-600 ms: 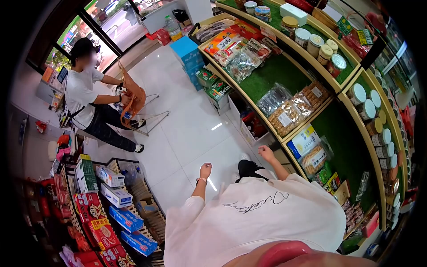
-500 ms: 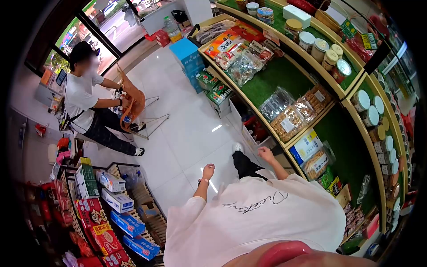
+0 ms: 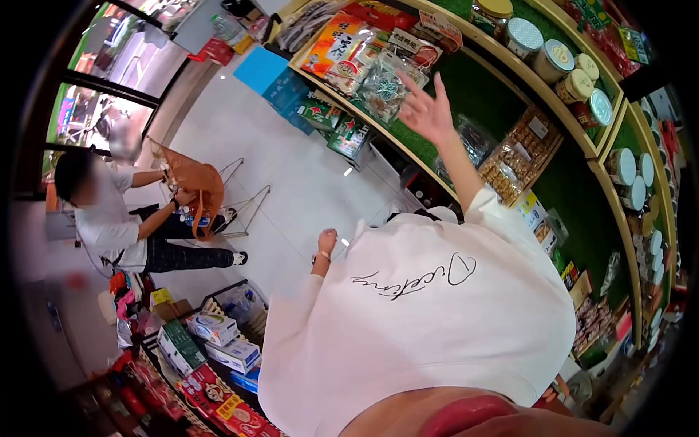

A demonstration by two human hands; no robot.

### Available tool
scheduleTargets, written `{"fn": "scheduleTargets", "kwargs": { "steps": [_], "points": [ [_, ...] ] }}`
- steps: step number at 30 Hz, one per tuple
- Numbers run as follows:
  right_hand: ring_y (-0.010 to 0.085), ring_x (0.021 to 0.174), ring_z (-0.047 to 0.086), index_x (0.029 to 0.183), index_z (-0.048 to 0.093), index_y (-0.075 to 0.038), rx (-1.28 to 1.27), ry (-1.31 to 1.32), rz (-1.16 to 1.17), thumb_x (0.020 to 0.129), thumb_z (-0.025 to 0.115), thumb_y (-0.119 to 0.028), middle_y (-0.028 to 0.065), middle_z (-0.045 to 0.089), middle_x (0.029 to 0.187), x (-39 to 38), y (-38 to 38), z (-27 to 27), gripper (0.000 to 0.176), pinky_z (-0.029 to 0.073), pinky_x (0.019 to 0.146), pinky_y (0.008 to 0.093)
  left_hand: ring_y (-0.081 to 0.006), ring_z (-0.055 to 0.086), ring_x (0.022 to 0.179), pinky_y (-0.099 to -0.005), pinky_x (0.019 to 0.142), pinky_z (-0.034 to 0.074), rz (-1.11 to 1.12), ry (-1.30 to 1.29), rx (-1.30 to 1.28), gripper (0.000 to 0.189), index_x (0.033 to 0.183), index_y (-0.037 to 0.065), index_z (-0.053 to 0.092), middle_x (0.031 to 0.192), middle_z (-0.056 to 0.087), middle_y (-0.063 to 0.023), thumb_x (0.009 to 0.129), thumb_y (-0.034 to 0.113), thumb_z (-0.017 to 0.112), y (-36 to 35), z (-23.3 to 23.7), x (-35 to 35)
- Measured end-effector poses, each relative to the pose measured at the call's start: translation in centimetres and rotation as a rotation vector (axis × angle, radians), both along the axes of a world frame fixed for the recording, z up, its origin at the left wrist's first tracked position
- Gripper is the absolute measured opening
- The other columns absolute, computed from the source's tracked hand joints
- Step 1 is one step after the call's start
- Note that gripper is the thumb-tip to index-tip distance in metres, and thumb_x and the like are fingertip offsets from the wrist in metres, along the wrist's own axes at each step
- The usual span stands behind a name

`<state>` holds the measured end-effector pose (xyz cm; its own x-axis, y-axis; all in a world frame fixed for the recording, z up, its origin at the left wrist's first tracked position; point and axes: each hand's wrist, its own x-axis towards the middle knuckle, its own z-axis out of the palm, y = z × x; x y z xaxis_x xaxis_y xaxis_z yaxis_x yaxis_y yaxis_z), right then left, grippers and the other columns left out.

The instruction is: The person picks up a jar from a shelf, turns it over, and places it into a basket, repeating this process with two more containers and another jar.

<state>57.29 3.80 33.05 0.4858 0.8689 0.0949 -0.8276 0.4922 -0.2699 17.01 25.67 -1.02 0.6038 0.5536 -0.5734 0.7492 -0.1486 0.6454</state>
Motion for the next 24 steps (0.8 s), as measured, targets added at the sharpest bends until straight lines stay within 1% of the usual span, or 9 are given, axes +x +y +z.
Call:
{"fn": "scheduleTargets", "kwargs": {
  "steps": [3,6,9,10,13,17,19,21,24],
  "points": [
    [0.0096,0.048,0.034,0.144,0.024,-0.011,0.053,-0.040,-0.005,0.091,0.033,-0.060,0.0040,0.058,0.076,3.7,2.9,2.2,0.073,0.034,0.064,0.0243,-0.0176,0.061,0.071,-0.0294,0.065,0.049,0.144,-0.080,-0.075,0.029,0.106,0.002,0.062,0.086,0.066,-0.0109,0.083,0.017,0.054,2.8,1.0,5.2],
    [0.0109,0.055,0.037,0.144,0.024,-0.012,0.212,-0.074,0.069,0.091,0.034,-0.059,0.0118,0.058,0.115,7.1,5.1,2.4,0.072,0.036,0.061,0.0233,-0.0164,0.061,0.077,-0.0275,0.068,0.049,0.107,-0.213,-0.124,0.032,0.109,-0.002,0.060,0.089,0.066,-0.0114,0.083,0.017,0.057,5.8,3.3,12.3],
    [0.0161,0.073,0.052,0.145,0.023,-0.014,0.221,-0.112,0.049,0.089,0.036,-0.061,0.0134,0.041,0.139,10.1,7.1,2.7,0.074,0.042,0.056,0.0232,-0.0161,0.061,0.082,-0.0273,0.071,0.049,0.011,-0.372,-0.169,0.032,0.111,-0.002,0.058,0.093,0.066,-0.0120,0.085,0.017,0.057,8.4,5.5,21.2],
    [0.0276,0.104,0.056,0.145,0.022,-0.015,0.154,-0.070,-0.002,0.087,0.038,-0.061,0.0119,0.028,0.147,10.4,7.6,3.3,0.076,0.049,0.053,0.0253,-0.0159,0.061,0.084,-0.0273,0.072,0.049,-0.027,-0.430,-0.176,0.032,0.111,-0.002,0.058,0.094,0.065,-0.0122,0.086,0.017,0.057,9.8,6.3,24.2],
    [0.0336,0.126,0.042,0.144,0.022,-0.015,0.176,-0.021,-0.036,0.087,0.039,-0.060,0.0113,0.024,0.149,13.3,9.7,4.9,0.075,0.054,0.056,0.0275,-0.0163,0.061,0.088,-0.0277,0.075,0.049,-0.201,-0.667,-0.117,0.031,0.112,-0.002,0.056,0.098,0.065,-0.0116,0.087,0.016,0.057,12.1,12.9,35.7],
    [0.0353,0.127,0.039,0.144,0.023,-0.012,0.052,-0.148,-0.185,0.090,0.039,-0.056,0.0162,0.024,0.147,18.2,12.7,6.6,0.071,0.055,0.057,0.0291,-0.0182,0.059,0.089,-0.0284,0.080,0.047,-0.267,-0.849,-0.127,0.036,0.116,-0.002,0.051,0.103,0.061,-0.0110,0.086,0.015,0.060,14.6,23.5,51.8],
    [0.0322,0.124,0.043,0.140,0.030,-0.007,-0.075,-0.254,-0.309,0.094,0.039,-0.045,0.0168,0.036,0.141,20.3,14.6,8.4,0.060,0.055,0.072,0.0312,-0.0234,0.054,0.106,-0.0322,0.090,0.043,-0.344,-1.034,0.253,0.048,0.122,-0.005,0.046,0.116,0.055,-0.0167,0.083,0.016,0.066,15.7,28.5,59.8],
    [0.0284,0.121,0.047,0.138,0.035,-0.008,-0.304,-0.352,-0.427,0.094,0.042,-0.041,0.0145,0.040,0.139,23.3,16.8,9.1,0.056,0.050,0.084,0.0349,-0.0267,0.049,0.114,-0.0339,0.093,0.041,-0.300,-1.159,0.126,0.065,0.128,-0.005,0.039,0.125,0.048,-0.0211,0.078,0.021,0.073,16.2,34.2,66.4],
    [0.0221,0.119,0.047,0.132,0.043,-0.008,-0.557,-0.489,-0.630,0.092,0.048,-0.033,0.0091,0.049,0.130,27.8,19.9,8.8,0.047,0.041,0.097,0.0382,-0.0321,0.044,0.115,-0.0358,0.095,0.038,-0.280,-1.210,0.374,0.091,0.136,-0.005,0.027,0.131,0.038,-0.0242,0.070,0.030,0.079,16.6,37.8,74.5]
  ]
}}
